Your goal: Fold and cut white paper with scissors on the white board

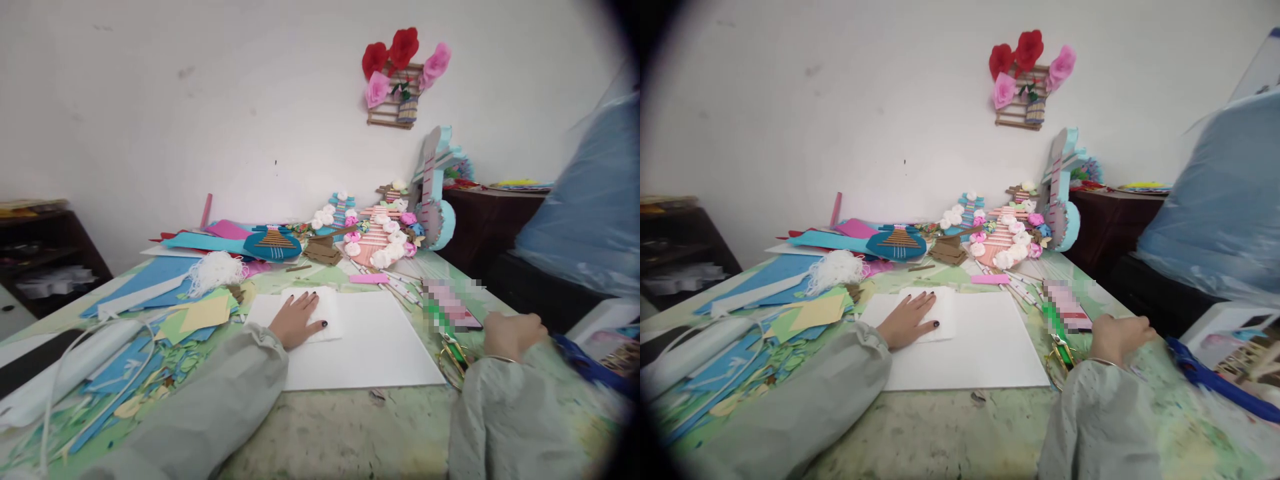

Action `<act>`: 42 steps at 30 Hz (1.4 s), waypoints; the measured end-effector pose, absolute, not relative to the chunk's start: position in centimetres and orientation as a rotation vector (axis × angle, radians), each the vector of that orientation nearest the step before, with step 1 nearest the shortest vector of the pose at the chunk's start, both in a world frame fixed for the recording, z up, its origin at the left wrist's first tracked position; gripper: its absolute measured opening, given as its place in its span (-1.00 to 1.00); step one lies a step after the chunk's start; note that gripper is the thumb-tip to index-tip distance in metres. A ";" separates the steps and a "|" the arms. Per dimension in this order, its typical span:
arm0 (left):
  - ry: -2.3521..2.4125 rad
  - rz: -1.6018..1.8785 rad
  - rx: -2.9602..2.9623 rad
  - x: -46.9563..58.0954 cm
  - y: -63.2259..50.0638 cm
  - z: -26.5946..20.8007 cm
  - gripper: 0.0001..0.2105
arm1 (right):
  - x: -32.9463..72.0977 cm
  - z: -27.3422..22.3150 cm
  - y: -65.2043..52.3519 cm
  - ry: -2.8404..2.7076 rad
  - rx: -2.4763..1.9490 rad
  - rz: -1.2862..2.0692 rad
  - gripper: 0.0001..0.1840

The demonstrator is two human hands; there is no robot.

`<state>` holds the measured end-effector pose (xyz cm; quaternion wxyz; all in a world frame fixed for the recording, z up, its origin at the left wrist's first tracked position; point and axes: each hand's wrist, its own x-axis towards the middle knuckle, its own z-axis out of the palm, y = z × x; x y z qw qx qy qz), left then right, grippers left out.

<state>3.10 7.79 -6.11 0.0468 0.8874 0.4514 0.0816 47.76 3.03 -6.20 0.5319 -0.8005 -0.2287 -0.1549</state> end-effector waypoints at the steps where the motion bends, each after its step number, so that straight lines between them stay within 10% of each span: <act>1: 1.360 0.242 2.710 3.0 7.8 -6.0 -0.33 | 47.0 -5.7 2.8 -0.439 -1.979 -0.257 -0.23; 9: 1.276 0.417 2.747 2.8 7.6 -5.7 -0.53 | 39.6 -2.5 2.5 -0.766 -1.684 -0.536 -0.48; 19: 1.208 0.530 2.632 2.0 8.8 -6.2 -0.61 | 23.1 -5.0 2.5 -2.341 -1.031 0.244 -0.63; 42: 1.653 1.120 2.156 0.7 10.2 -6.7 -0.74 | 23.1 -5.4 2.4 -2.167 -1.076 0.472 -0.70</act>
